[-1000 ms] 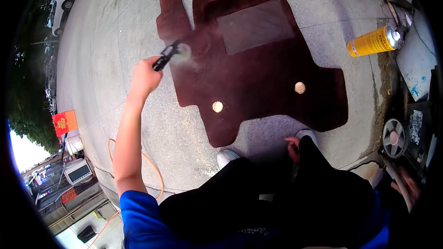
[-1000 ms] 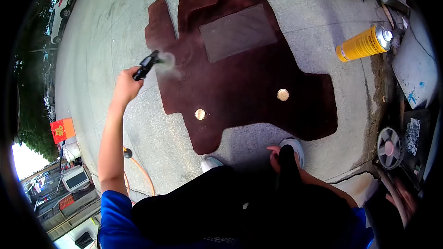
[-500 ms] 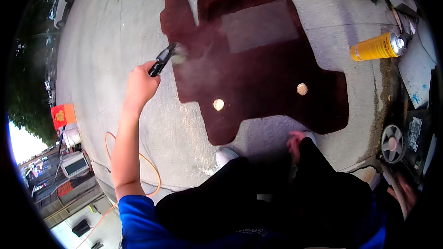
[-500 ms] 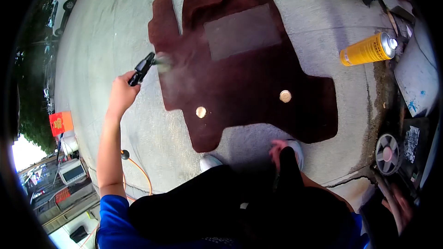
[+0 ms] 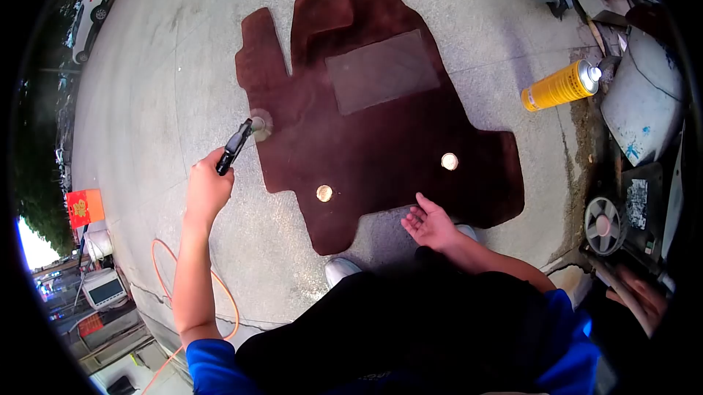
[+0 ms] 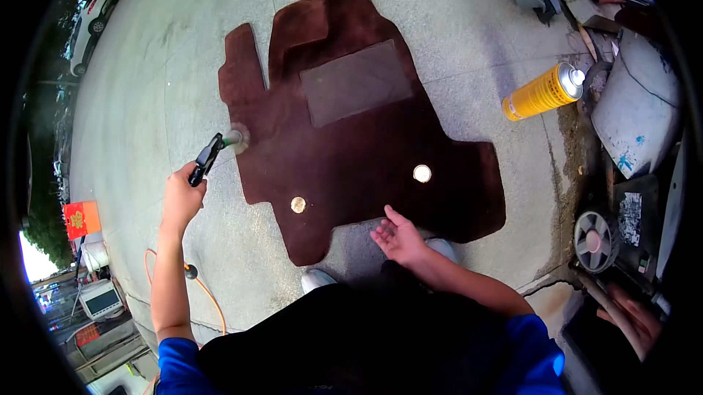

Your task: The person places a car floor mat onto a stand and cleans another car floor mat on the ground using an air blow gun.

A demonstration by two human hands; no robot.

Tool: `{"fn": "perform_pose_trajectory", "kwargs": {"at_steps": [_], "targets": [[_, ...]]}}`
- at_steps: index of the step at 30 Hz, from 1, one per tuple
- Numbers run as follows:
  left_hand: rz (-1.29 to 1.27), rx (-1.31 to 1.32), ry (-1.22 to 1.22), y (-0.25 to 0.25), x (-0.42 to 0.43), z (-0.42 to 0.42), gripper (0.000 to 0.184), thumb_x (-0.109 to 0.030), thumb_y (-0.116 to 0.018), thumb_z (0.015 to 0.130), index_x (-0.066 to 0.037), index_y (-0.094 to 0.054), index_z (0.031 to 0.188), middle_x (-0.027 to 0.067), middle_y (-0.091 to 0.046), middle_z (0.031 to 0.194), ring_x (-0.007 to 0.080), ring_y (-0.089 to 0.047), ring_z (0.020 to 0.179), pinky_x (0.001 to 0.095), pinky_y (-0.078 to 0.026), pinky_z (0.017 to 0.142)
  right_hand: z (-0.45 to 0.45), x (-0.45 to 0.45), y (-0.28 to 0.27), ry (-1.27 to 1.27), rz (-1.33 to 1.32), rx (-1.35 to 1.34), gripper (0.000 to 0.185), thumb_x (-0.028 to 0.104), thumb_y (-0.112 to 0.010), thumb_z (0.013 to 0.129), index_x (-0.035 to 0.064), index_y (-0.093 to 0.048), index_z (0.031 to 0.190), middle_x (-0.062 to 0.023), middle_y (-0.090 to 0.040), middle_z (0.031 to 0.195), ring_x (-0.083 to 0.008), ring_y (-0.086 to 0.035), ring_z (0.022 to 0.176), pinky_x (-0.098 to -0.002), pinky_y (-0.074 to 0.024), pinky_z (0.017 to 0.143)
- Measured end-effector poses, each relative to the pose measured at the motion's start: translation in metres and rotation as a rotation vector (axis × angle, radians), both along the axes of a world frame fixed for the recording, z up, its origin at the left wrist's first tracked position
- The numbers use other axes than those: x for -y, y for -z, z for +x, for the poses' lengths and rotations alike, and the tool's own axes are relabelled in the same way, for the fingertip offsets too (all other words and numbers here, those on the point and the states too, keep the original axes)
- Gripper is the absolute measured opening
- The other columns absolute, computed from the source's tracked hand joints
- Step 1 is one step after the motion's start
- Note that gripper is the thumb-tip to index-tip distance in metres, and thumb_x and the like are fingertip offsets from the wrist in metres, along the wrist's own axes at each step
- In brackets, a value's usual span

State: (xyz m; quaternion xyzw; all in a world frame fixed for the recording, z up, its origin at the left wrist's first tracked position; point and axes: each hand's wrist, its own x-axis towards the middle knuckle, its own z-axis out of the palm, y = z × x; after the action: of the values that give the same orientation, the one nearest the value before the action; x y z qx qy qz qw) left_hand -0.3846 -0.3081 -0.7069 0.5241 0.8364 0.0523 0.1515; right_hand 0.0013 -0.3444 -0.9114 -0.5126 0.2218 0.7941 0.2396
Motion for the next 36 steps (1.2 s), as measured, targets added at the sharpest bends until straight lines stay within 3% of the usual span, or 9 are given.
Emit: {"fn": "perform_pose_trajectory", "kwargs": {"at_steps": [2,7,13,16,21,22,25,28,36], "targets": [[0.014,0.031,-0.062,-0.003,0.005,0.001,0.034,-0.001,-0.062,0.074,-0.003,-0.066,0.108,0.0212,-0.063,0.073,0.0338,-0.065,0.068,0.0387,-0.05,0.065,-0.009,-0.006,-0.011,-0.044,0.021,-0.033,0.054,0.025,-0.072,0.087,0.0031,-0.043,0.127,-0.0104,-0.043,0.125,-0.0286,-0.045,0.122,-0.0441,-0.0444,0.105],[0.152,-0.05,-0.001,-0.005,-0.009,-0.013,0.038,-0.002,-0.062,0.075,-0.004,-0.064,0.113,0.0219,-0.065,0.077,0.0346,-0.068,0.071,0.0396,-0.051,0.066,-0.039,-0.043,-0.028,-0.021,0.244,-0.202,0.058,0.017,-0.059,0.096,-0.0024,-0.027,0.139,-0.0189,-0.028,0.146,-0.0358,-0.036,0.134,-0.05,-0.0387,0.112],[0.178,-0.043,-0.135,-0.018,-0.043,-0.009,0.041,-0.003,-0.062,0.076,-0.005,-0.063,0.117,0.0231,-0.067,0.079,0.0345,-0.068,0.068,0.0411,-0.052,0.066,-0.101,-0.115,-0.049,0.034,0.31,-0.194,0.051,0.017,-0.06,0.095,-0.0064,-0.033,0.131,-0.0214,-0.035,0.137,-0.039,-0.042,0.127,-0.0482,-0.0474,0.105],[0.212,-0.048,-0.091,-0.005,-0.052,-0.022,0.042,-0.004,-0.062,0.078,-0.004,-0.062,0.12,0.0193,-0.067,0.074,0.0273,-0.069,0.061,0.0386,-0.053,0.059,-0.125,-0.123,-0.031,0.001,0.268,-0.122,0.026,0.013,-0.054,0.098,-0.005,-0.046,0.115,-0.0222,-0.054,0.12,-0.0345,-0.056,0.115,-0.047,-0.0491,0.103],[0.099,0.032,-0.169,0.013,-0.061,-0.031,0.042,-0.006,-0.062,0.077,-0.005,-0.064,0.119,0.0199,-0.069,0.079,0.0275,-0.071,0.067,0.0384,-0.054,0.062,-0.108,-0.089,-0.011,-0.345,0.407,-0.323,0.026,0.009,-0.04,0.102,-0.0042,-0.043,0.124,-0.0245,-0.054,0.125,-0.037,-0.057,0.118,-0.0458,-0.0484,0.103],[0.213,-0.214,0.018,0.041,-0.059,-0.063,0.04,-0.009,-0.064,0.075,-0.008,-0.066,0.115,0.022,-0.069,0.085,0.0344,-0.07,0.08,0.0403,-0.053,0.07,-0.099,-0.08,-0.025,-0.384,0.376,-0.318,0.029,0.01,-0.039,0.102,-0.0032,-0.041,0.128,-0.0249,-0.053,0.128,-0.0368,-0.056,0.119,-0.045,-0.0481,0.103],[0.043,-0.426,-0.081,0.049,-0.066,-0.07,0.033,-0.011,-0.066,0.074,-0.006,-0.069,0.107,0.0212,-0.068,0.082,0.0336,-0.069,0.081,0.0387,-0.052,0.073,-0.075,-0.049,-0.034,-0.443,0.355,-0.362,0.034,0.012,-0.037,0.103,-0.0013,-0.036,0.134,-0.0249,-0.05,0.134,-0.0359,-0.055,0.121,-0.0434,-0.0478,0.103],[0.158,-0.068,-0.034,0.024,-0.065,-0.028,0.034,-0.006,-0.059,0.074,-0.007,-0.069,0.107,0.0249,-0.067,0.09,0.0393,-0.066,0.09,0.0437,-0.051,0.078,-0.058,-0.029,-0.031,-0.487,0.416,-0.437,0.037,0.013,-0.037,0.103,-0.0005,-0.033,0.137,-0.0239,-0.05,0.135,-0.0348,-0.054,0.123,-0.0426,-0.0476,0.102],[0.163,-0.25,0.07,0.033,-0.077,-0.041,0.028,-0.007,-0.063,0.074,-0.003,-0.068,0.101,0.0217,-0.064,0.074,0.0343,-0.066,0.07,0.0395,-0.05,0.067,-0.04,-0.014,-0.048,-0.654,0.6,-0.384,0.036,0.017,-0.036,0.104,0.0023,-0.039,0.136,-0.0179,-0.054,0.133,-0.0294,-0.058,0.117,-0.0386,-0.0493,0.097]]}}
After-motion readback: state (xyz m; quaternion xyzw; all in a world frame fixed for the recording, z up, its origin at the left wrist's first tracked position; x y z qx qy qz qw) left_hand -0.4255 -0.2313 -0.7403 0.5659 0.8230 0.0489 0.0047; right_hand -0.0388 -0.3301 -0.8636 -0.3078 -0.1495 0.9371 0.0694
